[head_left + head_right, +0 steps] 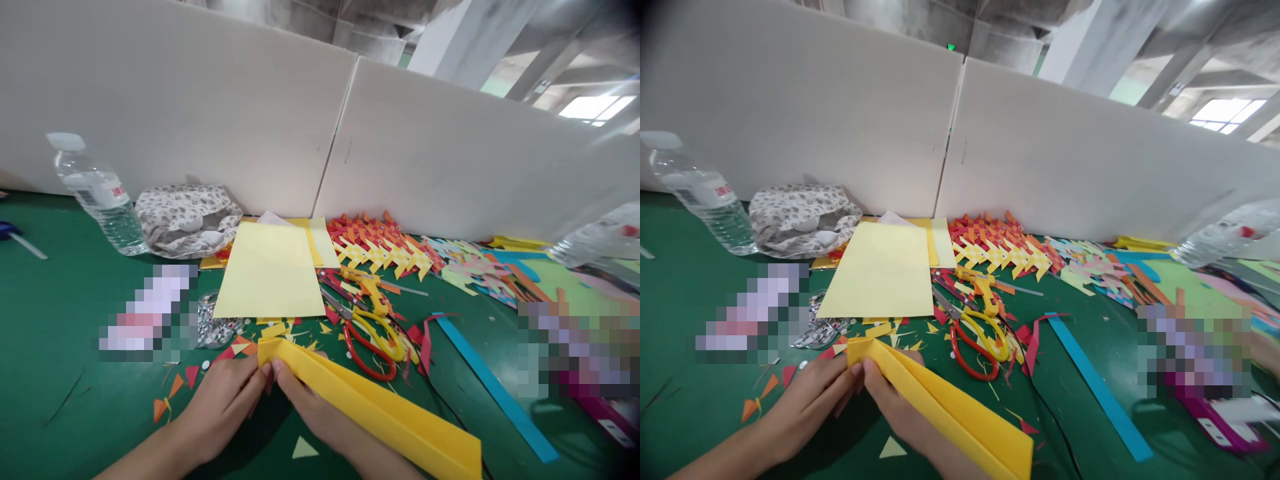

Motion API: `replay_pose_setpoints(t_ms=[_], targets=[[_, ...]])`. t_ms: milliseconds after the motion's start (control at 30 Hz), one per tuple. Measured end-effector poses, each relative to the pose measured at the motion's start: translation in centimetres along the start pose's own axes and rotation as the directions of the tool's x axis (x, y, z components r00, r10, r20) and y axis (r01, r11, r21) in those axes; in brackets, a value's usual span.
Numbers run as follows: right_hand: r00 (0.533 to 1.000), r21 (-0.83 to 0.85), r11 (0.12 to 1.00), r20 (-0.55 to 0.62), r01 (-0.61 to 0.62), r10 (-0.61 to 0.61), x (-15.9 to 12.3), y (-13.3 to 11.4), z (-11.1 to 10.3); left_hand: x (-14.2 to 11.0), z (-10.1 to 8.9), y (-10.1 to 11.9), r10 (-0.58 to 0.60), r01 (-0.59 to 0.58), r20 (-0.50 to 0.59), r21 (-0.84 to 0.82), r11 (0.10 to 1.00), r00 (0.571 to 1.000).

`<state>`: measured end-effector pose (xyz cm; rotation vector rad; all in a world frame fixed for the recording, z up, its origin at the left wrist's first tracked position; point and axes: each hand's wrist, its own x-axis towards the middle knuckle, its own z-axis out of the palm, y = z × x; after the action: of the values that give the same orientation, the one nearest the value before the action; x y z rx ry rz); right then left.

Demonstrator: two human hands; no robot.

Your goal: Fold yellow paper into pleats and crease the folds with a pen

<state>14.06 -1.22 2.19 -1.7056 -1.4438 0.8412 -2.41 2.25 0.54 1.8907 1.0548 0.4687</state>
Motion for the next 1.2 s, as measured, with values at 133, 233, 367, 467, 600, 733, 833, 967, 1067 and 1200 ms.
replay_pose_setpoints(t_ms=[133,233,367,467,600,733,833,967,1067,1200], targets=[[0.996,-0.027,1.000,0.094,-0.002,0.005,0.0,-0.1,-0.3,-0.1,0.0,-0.4,0.069,-0.069,0.005,0.008,0.998,0.998],[0.979,0.056,0.998,0.201,-0.040,0.027,0.2,0.4,-0.3,-0.2,-0.2,-0.5,0.108,-0.108,-0.016,-0.026,0.994,0.994],[0.985,0.260,0.961,0.163,-0.092,0.050,0.6,0.4,-0.2,-0.3,-0.1,-0.5,0.076,-0.088,-0.084,-0.149,0.985,0.994],[0.975,0.235,0.968,0.221,-0.086,0.033,0.5,0.1,-0.3,-0.4,0.0,-0.4,0.090,-0.099,-0.046,-0.241,0.965,0.995],[0.914,0.296,0.949,0.406,-0.110,-0.021,0.3,0.4,0.1,-0.7,0.2,0.3,0.118,-0.094,0.067,-0.293,0.952,0.991],[0.942,0.431,0.894,0.335,-0.126,-0.029,0.8,1.3,0.8,-0.6,0.2,0.5,0.050,-0.040,0.031,-0.280,0.959,0.998],[0.979,0.528,0.846,0.201,-0.076,-0.037,1.7,1.8,0.6,-0.4,0.2,0.0,-0.063,0.024,-0.116,-0.310,0.950,0.991],[0.969,0.589,0.805,0.231,-0.071,-0.083,2.4,2.0,0.0,-0.5,0.2,-1.1,-0.100,0.048,-0.129,-0.355,0.934,0.987],[0.951,0.545,0.832,0.299,-0.099,-0.082,2.0,1.7,0.3,-0.7,0.2,-1.4,-0.090,0.053,-0.087,-0.358,0.932,0.992],[0.906,0.479,0.866,0.415,-0.144,-0.079,0.9,1.0,1.4,-1.2,0.2,-0.5,-0.166,0.155,-0.038,-0.200,0.968,0.985]])
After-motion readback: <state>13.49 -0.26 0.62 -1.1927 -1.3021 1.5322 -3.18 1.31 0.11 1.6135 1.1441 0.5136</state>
